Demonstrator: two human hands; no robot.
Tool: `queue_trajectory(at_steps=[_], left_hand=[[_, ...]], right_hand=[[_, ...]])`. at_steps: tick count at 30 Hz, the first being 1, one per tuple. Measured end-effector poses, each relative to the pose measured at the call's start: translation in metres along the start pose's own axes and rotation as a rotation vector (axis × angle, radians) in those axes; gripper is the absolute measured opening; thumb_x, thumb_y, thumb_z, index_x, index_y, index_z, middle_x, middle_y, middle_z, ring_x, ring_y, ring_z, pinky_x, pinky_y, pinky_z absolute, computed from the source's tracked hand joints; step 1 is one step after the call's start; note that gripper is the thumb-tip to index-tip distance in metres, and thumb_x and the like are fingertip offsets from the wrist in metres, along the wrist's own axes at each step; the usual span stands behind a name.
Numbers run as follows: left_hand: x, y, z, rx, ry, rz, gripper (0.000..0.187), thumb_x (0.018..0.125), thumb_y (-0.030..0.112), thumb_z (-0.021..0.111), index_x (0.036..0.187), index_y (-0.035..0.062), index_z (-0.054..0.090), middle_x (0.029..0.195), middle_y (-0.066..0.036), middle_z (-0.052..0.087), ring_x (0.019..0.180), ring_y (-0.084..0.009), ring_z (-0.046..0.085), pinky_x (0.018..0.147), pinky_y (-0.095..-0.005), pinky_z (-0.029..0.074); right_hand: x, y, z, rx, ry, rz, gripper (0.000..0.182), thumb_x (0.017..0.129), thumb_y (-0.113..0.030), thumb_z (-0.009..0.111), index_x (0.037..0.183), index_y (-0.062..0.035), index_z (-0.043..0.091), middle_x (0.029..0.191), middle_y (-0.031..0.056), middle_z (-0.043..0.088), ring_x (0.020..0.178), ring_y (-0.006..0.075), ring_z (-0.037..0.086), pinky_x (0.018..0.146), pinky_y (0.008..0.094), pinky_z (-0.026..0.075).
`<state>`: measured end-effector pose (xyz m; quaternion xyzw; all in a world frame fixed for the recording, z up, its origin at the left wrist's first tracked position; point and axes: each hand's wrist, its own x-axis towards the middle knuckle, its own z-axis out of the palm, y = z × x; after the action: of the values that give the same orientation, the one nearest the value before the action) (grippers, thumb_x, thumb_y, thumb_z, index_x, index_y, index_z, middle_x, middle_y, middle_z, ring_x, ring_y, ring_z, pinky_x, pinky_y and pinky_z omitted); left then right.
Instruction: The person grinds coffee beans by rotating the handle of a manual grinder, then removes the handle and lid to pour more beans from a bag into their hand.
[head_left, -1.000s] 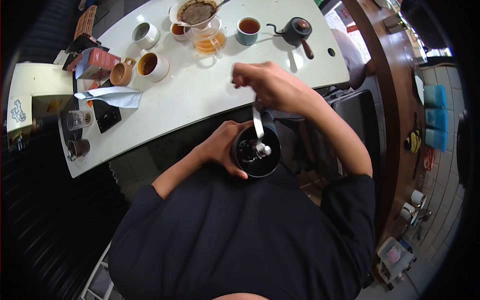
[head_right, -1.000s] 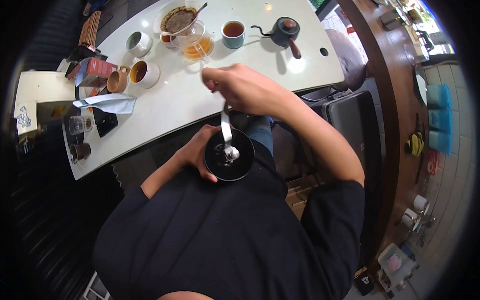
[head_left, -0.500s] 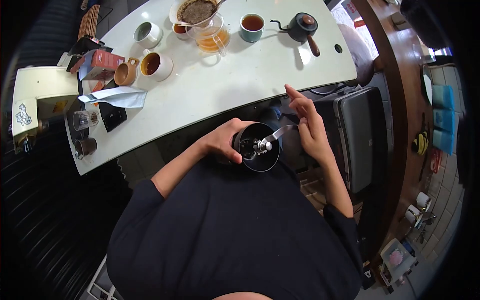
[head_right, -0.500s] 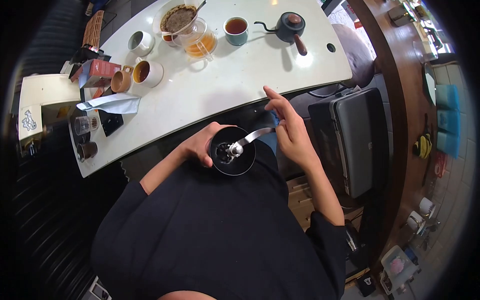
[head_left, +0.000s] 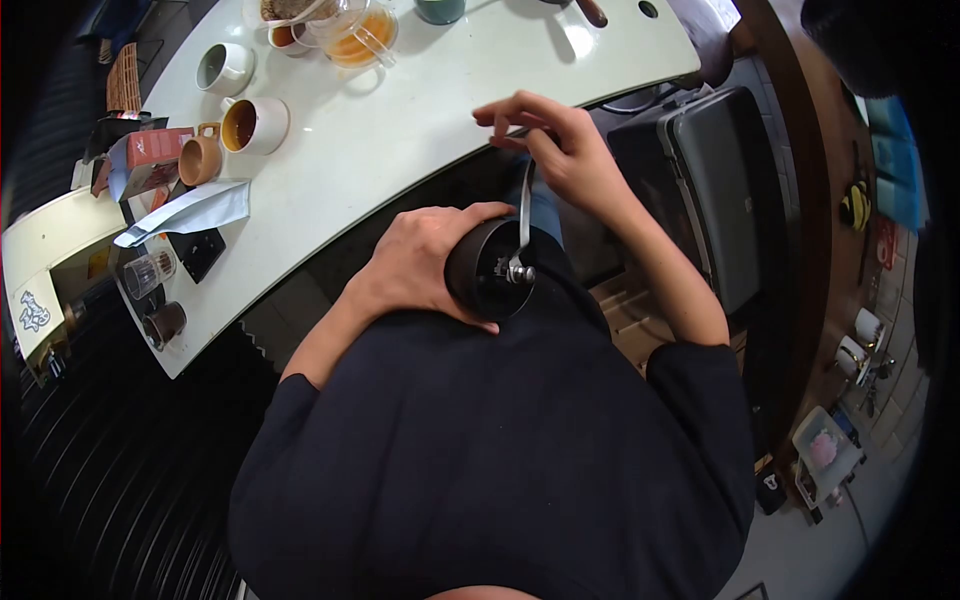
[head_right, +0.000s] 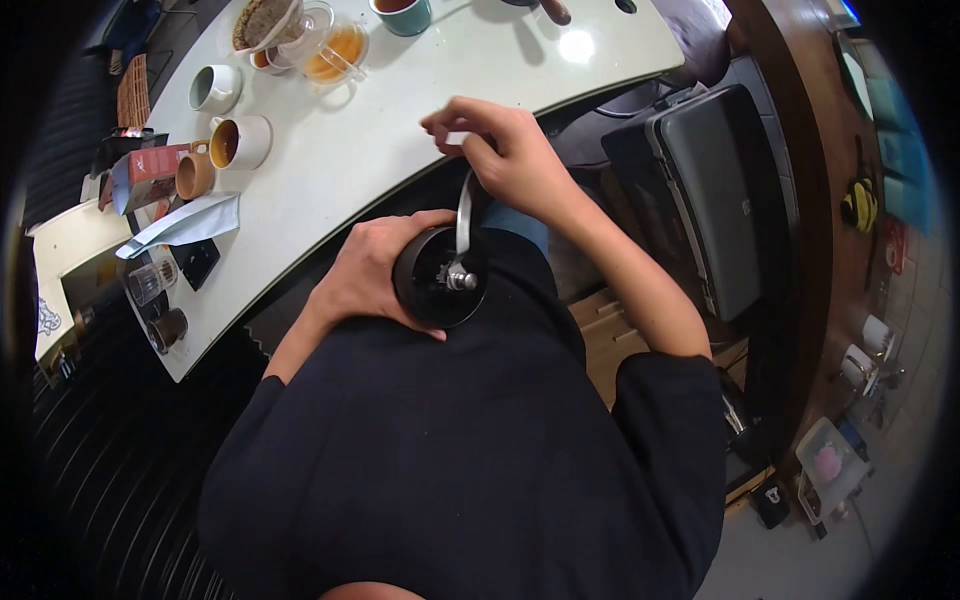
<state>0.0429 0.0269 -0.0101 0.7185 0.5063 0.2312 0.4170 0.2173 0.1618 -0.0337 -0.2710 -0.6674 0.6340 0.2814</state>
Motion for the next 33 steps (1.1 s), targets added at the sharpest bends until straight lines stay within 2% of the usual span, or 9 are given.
queue_trajectory(at_steps=[3, 9, 12, 17, 20, 25, 26, 30, 33], left_hand=[[-0.008, -0.005, -0.002, -0.050, 0.141, 0.149, 0.094, 0.045, 0.046, 0.092, 0.122, 0.0072, 0.056, 0.092, -0.010, 0.066, 0.083, -0.0311, 0.067, 0.078, -0.0391, 0.053], [-0.015, 0.012, -0.018, -0.398, 0.217, 0.179, 0.103, 0.040, 0.041, 0.097, 0.122, 0.0009, 0.049, 0.096, -0.010, 0.066, 0.089, -0.0211, 0.070, 0.080, -0.0319, 0.055], [-0.014, 0.037, -0.031, -0.369, 0.115, 0.120, 0.108, 0.041, 0.040, 0.098, 0.126, 0.0000, 0.045, 0.103, -0.014, 0.066, 0.091, -0.0247, 0.070, 0.082, -0.0345, 0.055], [-0.027, 0.005, -0.004, -0.363, 0.294, 0.222, 0.115, 0.044, 0.043, 0.097, 0.133, -0.0037, 0.042, 0.108, -0.015, 0.064, 0.096, -0.0237, 0.068, 0.088, -0.0335, 0.052], [-0.052, -0.015, 0.023, -0.931, 0.315, -0.209, 0.120, 0.045, 0.049, 0.095, 0.135, -0.0064, 0.040, 0.114, -0.014, 0.061, 0.104, -0.0200, 0.063, 0.091, -0.0331, 0.049], [-0.059, -0.019, 0.022, -1.118, 0.327, -0.126, 0.114, 0.049, 0.054, 0.091, 0.132, -0.0075, 0.043, 0.121, -0.011, 0.056, 0.113, -0.0176, 0.055, 0.095, -0.0347, 0.046], [-0.068, -0.046, 0.048, -1.048, 0.408, -0.015, 0.111, 0.049, 0.055, 0.090, 0.129, -0.0076, 0.045, 0.117, -0.010, 0.057, 0.108, -0.0166, 0.058, 0.093, -0.0325, 0.047], [-0.042, -0.029, 0.015, -0.866, 0.294, 0.203, 0.108, 0.048, 0.056, 0.090, 0.125, -0.0078, 0.048, 0.107, -0.007, 0.062, 0.097, -0.0150, 0.062, 0.088, -0.0303, 0.050], [-0.060, -0.044, 0.016, -1.165, 0.269, -0.266, 0.108, 0.049, 0.058, 0.089, 0.127, -0.0051, 0.049, 0.116, -0.008, 0.061, 0.102, -0.0152, 0.062, 0.088, -0.0313, 0.050]], right_hand=[[0.014, -0.035, -0.001, -0.092, -0.185, -0.118, 0.035, 0.074, 0.017, 0.033, 0.096, 0.0054, 0.057, 0.110, 0.0154, 0.067, 0.110, 0.0219, 0.064, 0.096, 0.0332, 0.052], [0.056, -0.093, -0.001, -0.379, -0.384, -0.327, 0.038, 0.079, 0.013, 0.032, 0.103, 0.0040, 0.060, 0.099, 0.0137, 0.068, 0.096, 0.0220, 0.069, 0.086, 0.0342, 0.057], [0.055, -0.099, 0.007, -0.296, -0.332, -0.423, 0.028, 0.078, 0.010, 0.045, 0.101, 0.0001, 0.058, 0.093, 0.0123, 0.069, 0.084, 0.0231, 0.072, 0.075, 0.0336, 0.058], [0.062, -0.064, 0.011, -0.253, -0.407, -0.112, 0.038, 0.083, 0.009, 0.028, 0.109, 0.0045, 0.055, 0.107, 0.0140, 0.064, 0.096, 0.0220, 0.069, 0.088, 0.0335, 0.057], [0.058, -0.055, 0.015, -0.265, -0.417, -0.043, 0.040, 0.081, 0.011, 0.028, 0.111, 0.0047, 0.054, 0.111, 0.0153, 0.063, 0.100, 0.0236, 0.068, 0.091, 0.0342, 0.056], [0.031, -0.060, 0.015, -0.252, -0.362, -0.107, 0.055, 0.069, 0.017, 0.029, 0.118, 0.0040, 0.051, 0.127, 0.0158, 0.057, 0.124, 0.0236, 0.055, 0.109, 0.0381, 0.043], [0.024, -0.060, 0.016, -0.237, -0.292, -0.177, 0.058, 0.068, 0.014, 0.035, 0.123, -0.0007, 0.051, 0.115, 0.0168, 0.061, 0.113, 0.0328, 0.059, 0.106, 0.0395, 0.044], [-0.006, -0.066, 0.007, -0.259, -0.256, -0.031, 0.059, 0.068, 0.015, 0.033, 0.121, -0.0008, 0.051, 0.123, 0.0177, 0.058, 0.116, 0.0308, 0.059, 0.104, 0.0366, 0.045], [-0.028, -0.076, 0.013, -0.209, -0.317, -0.156, 0.052, 0.065, 0.018, 0.036, 0.109, -0.0018, 0.053, 0.139, 0.0239, 0.049, 0.129, 0.0379, 0.051, 0.106, 0.0445, 0.042]])
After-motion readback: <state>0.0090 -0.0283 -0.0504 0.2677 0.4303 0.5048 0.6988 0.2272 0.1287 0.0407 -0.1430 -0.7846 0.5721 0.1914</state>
